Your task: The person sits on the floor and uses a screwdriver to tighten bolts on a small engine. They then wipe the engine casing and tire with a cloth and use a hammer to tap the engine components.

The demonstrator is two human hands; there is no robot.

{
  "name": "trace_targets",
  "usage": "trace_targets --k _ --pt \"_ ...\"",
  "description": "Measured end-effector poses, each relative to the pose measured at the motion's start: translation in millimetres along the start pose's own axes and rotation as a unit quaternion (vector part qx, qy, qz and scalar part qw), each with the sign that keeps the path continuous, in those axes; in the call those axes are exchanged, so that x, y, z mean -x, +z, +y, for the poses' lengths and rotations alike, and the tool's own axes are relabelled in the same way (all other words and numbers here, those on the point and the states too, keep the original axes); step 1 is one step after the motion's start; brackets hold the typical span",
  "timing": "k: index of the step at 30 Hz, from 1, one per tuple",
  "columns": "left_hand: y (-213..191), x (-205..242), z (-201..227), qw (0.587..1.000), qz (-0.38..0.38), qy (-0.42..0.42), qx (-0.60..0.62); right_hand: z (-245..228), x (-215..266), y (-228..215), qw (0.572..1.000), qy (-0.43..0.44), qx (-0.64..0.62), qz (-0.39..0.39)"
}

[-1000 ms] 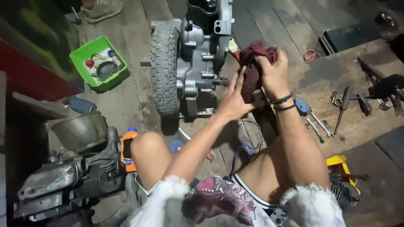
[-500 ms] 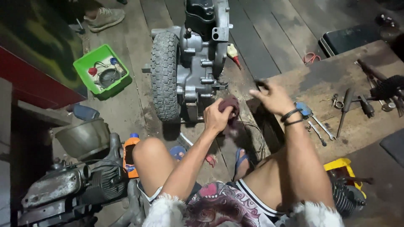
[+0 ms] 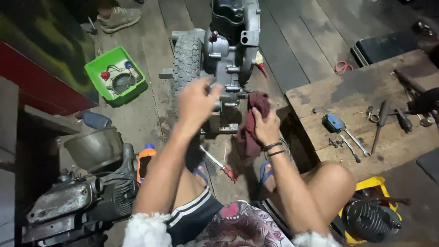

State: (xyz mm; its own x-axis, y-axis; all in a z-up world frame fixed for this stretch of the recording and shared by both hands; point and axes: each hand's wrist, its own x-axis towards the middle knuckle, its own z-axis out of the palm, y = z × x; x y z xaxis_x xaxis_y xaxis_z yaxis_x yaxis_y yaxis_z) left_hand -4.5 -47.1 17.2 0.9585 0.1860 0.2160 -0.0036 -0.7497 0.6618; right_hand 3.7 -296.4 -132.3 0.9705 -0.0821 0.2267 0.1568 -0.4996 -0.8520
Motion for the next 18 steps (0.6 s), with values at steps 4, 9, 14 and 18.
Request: trace_targets --k 4,9,14,18 --pt "-11.2 -8.8 -38.0 0.988 0.108 0.019 -0.11 -15.4 -17.0 19.9 0.973 -0.045 0.206 -0.09" --pt "8.9 -6.4 -47.5 0.985 0.14 0.002 -0.102 28.3 -14.7 94.7 0.919 -0.068 0.362 -0.14" --pt "3.9 -2.9 -51.1 0.987 0.132 0.003 -0.087 27.2 5.2 56.9 0.889 0.046 0.378 -0.255" --pt "2.6 -11.0 -39.8 0.985 0.154 0.007 -0.083 -55.2 -33.4 48.2 0.984 -0.142 0.103 0.035"
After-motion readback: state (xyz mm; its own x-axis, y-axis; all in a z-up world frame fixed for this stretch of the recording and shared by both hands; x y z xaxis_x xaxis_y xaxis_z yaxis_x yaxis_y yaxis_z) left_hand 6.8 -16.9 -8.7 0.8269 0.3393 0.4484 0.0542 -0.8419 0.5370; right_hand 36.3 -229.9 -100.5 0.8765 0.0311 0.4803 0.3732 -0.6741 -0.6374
